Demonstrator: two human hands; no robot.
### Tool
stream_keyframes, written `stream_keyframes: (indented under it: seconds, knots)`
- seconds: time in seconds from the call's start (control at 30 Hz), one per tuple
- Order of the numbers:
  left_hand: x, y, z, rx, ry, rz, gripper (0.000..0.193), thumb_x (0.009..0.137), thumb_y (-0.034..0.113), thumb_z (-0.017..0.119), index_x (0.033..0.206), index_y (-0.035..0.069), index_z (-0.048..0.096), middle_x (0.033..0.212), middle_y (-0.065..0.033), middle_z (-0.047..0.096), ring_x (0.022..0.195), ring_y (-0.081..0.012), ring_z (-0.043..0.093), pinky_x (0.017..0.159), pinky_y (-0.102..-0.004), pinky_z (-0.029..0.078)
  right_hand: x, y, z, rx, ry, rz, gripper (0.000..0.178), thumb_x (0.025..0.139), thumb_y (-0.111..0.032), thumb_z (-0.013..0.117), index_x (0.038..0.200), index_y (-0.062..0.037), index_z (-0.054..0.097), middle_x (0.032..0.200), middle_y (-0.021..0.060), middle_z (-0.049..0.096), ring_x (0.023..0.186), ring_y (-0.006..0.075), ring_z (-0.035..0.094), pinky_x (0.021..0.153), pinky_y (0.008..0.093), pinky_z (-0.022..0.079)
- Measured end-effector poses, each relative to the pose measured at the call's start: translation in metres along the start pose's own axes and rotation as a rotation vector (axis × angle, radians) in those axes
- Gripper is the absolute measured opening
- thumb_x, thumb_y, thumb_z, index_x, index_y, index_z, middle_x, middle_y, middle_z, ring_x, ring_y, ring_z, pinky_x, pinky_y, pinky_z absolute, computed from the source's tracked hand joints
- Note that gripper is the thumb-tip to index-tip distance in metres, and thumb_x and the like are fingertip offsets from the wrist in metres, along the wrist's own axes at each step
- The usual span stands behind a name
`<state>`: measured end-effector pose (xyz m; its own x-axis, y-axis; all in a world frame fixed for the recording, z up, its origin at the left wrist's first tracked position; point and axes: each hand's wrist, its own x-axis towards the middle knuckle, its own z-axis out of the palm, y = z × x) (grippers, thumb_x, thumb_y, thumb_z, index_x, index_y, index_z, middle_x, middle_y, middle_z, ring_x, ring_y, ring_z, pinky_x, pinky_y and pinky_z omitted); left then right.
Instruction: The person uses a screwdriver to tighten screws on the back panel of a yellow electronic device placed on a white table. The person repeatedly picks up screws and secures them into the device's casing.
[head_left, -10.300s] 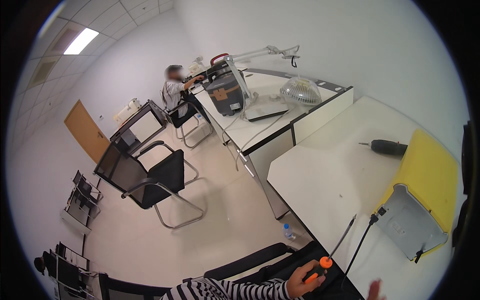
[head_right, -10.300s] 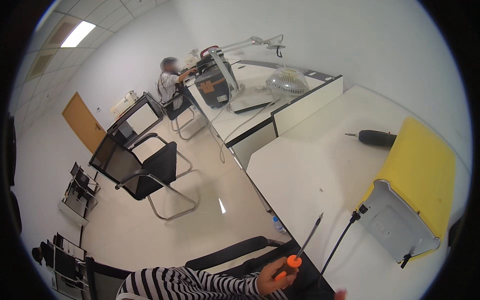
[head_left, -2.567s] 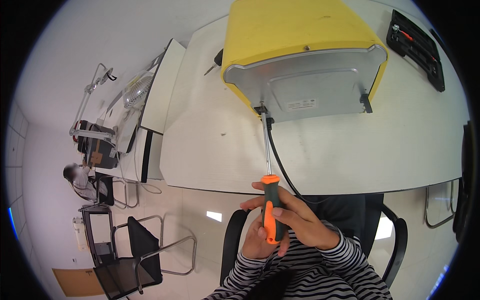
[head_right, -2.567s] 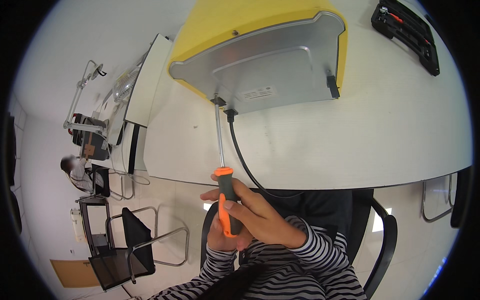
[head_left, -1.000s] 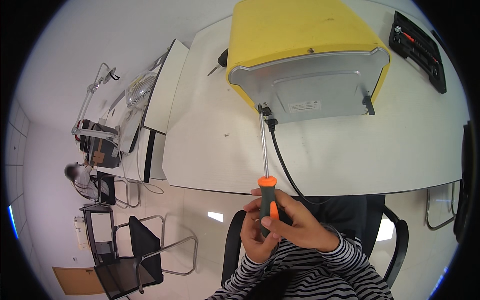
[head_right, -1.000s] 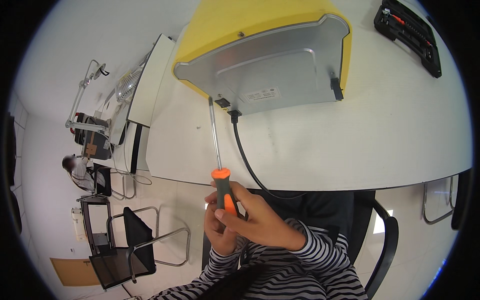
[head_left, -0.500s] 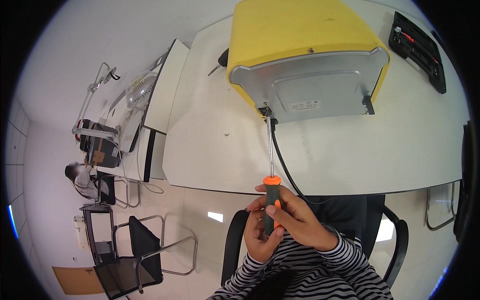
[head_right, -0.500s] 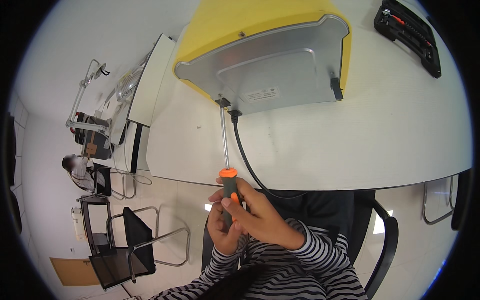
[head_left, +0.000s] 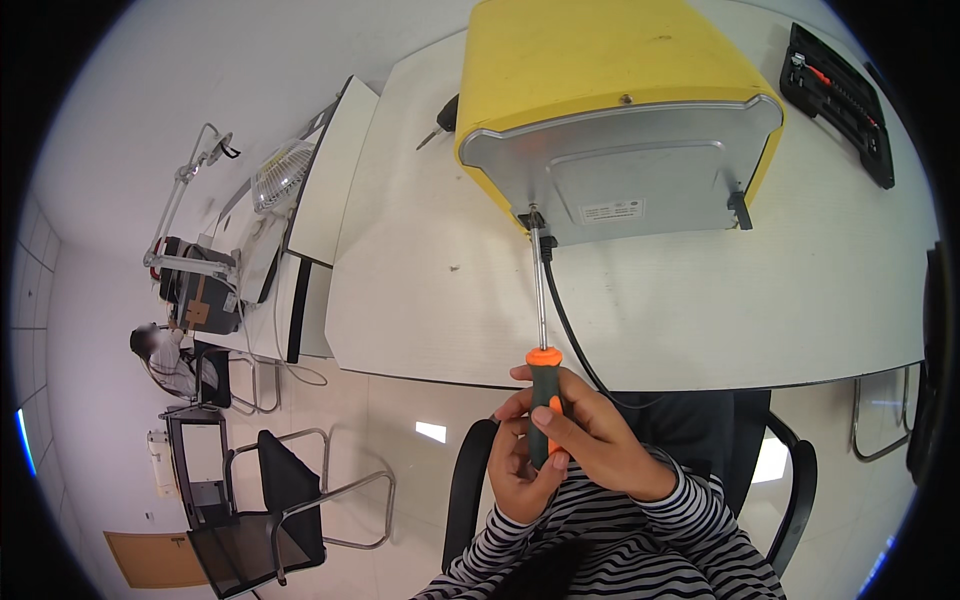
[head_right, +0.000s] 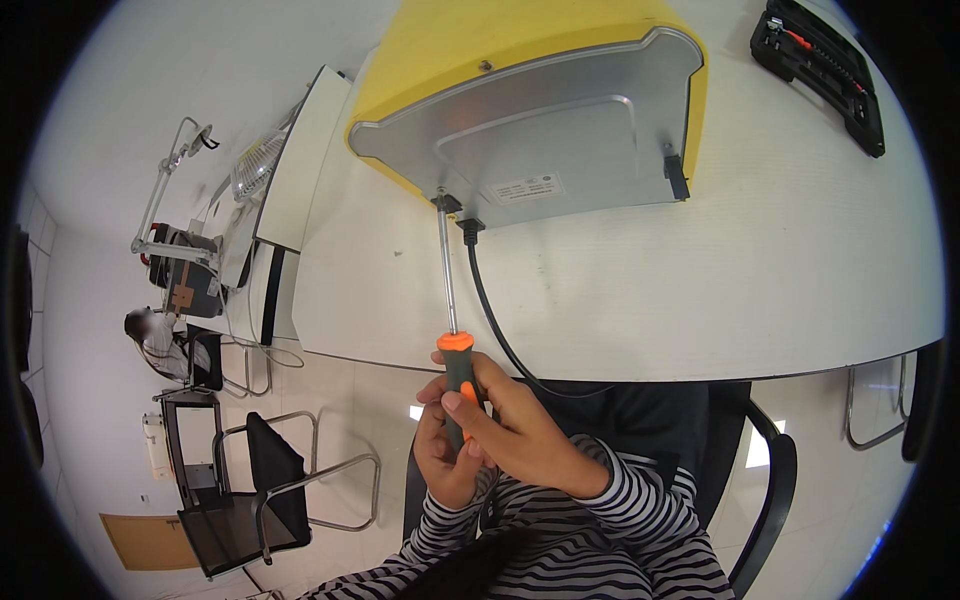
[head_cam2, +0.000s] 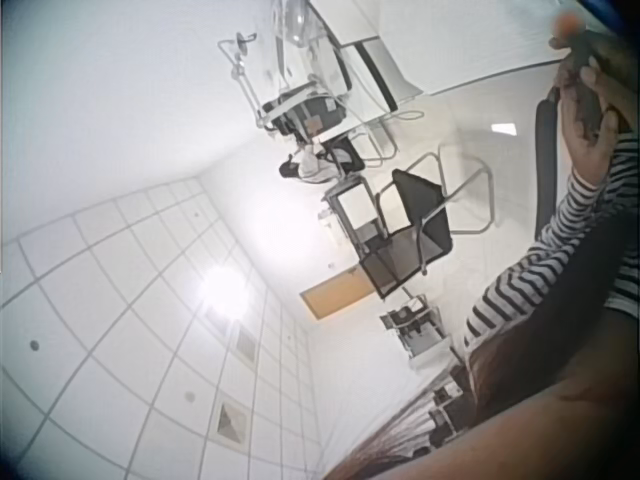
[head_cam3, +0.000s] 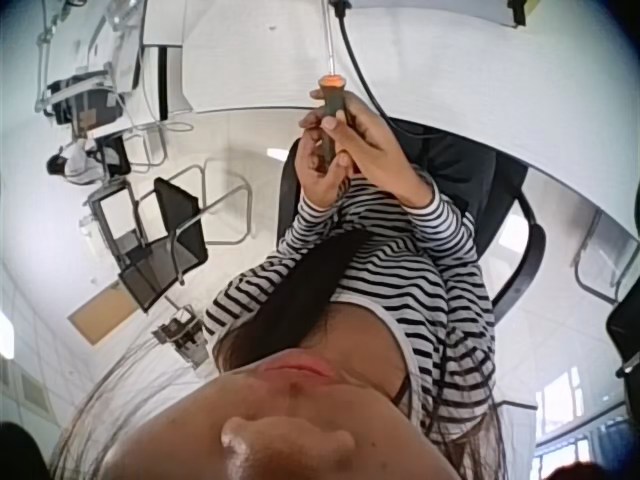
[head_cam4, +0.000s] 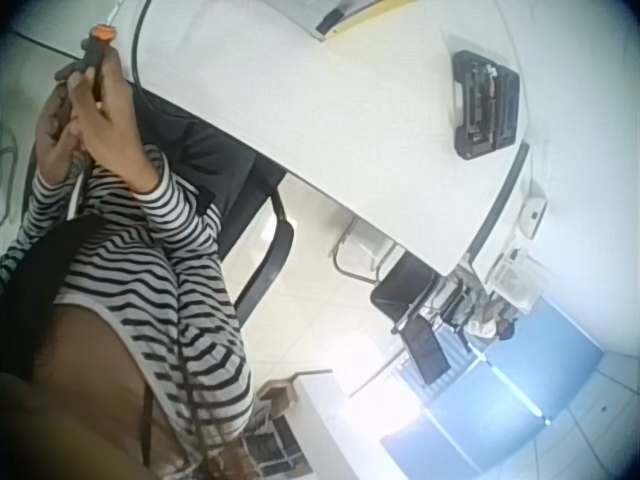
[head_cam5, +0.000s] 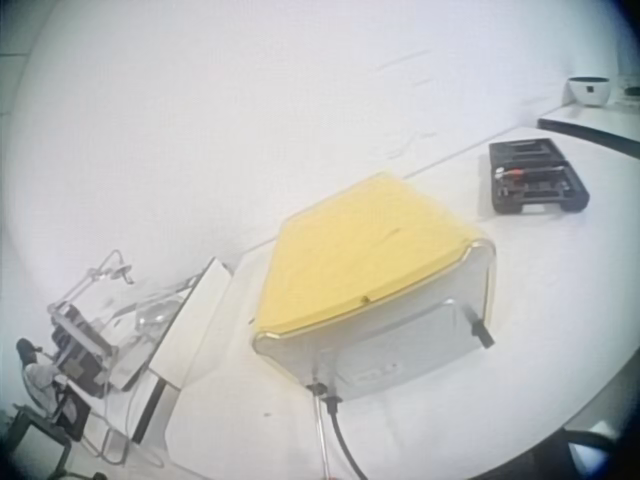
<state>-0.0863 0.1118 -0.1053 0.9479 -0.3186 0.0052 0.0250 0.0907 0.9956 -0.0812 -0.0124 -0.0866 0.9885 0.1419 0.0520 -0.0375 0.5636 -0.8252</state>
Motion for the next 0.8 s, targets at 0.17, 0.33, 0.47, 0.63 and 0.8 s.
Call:
stream_keyframes:
  seconds: [0.17, 0.33, 0.47, 0.63, 0.8]
  knots:
    - [-0.0001, 0.0036, 0.0007, 0.019, 0.003, -0.028, 0.045, 0.076, 0.019, 0.058, 0.107, -0.006, 0.037, 0.068, -0.0033, 0.050, 0.055, -0.0060, 0.047, 0.051, -0.0170, 0.039, -0.0009, -0.0043, 0.0018, 0.034, 0.023, 0.029, 0.034, 0.086, -0.012, 0.040, 0.117, 0.0028, 0.035, 0.094, 0.0126, 0.055, 0.087, 0.0167, 0.053, 0.076, 0.0271, 0.041]
    - [-0.0005, 0.0054, 0.0016, 0.014, 0.007, -0.044, 0.046, 0.076, 0.020, 0.059, 0.108, -0.006, 0.036, 0.068, -0.0036, 0.050, 0.055, -0.0058, 0.047, 0.051, -0.0167, 0.039, -0.0003, -0.0015, -0.0007, -0.021, -0.021, 0.000, 0.039, 0.088, -0.018, 0.039, 0.121, 0.0029, 0.030, 0.097, 0.0146, 0.054, 0.083, 0.0147, 0.056, 0.070, 0.0231, 0.046]
    - [0.0000, 0.0031, 0.0007, 0.021, 0.012, -0.019, 0.046, 0.076, 0.020, 0.059, 0.107, -0.006, 0.037, 0.068, -0.0034, 0.050, 0.054, -0.0056, 0.047, 0.051, -0.0165, 0.039, 0.0000, 0.0007, -0.0004, -0.023, -0.010, -0.008, 0.039, 0.088, -0.018, 0.039, 0.120, 0.0031, 0.030, 0.097, 0.0146, 0.054, 0.083, 0.0150, 0.056, 0.070, 0.0233, 0.046]
    - [-0.0001, 0.0042, 0.0012, 0.026, 0.011, -0.017, 0.046, 0.076, 0.020, 0.059, 0.108, -0.005, 0.036, 0.068, -0.0033, 0.050, 0.054, -0.0053, 0.047, 0.050, -0.0165, 0.039, 0.0000, 0.0009, -0.0004, -0.037, -0.008, -0.011, 0.039, 0.088, -0.018, 0.039, 0.120, 0.0034, 0.030, 0.097, 0.0145, 0.054, 0.083, 0.0151, 0.056, 0.070, 0.0235, 0.046]
    - [-0.0001, 0.0020, -0.0002, 0.018, -0.001, -0.013, 0.047, 0.076, 0.020, 0.059, 0.108, -0.005, 0.035, 0.068, -0.0031, 0.050, 0.054, -0.0051, 0.047, 0.050, -0.0163, 0.039, -0.0002, 0.0009, 0.0000, -0.040, -0.009, -0.019, 0.039, 0.088, -0.018, 0.039, 0.120, 0.0033, 0.031, 0.097, 0.0143, 0.054, 0.084, 0.0149, 0.055, 0.071, 0.0236, 0.046]
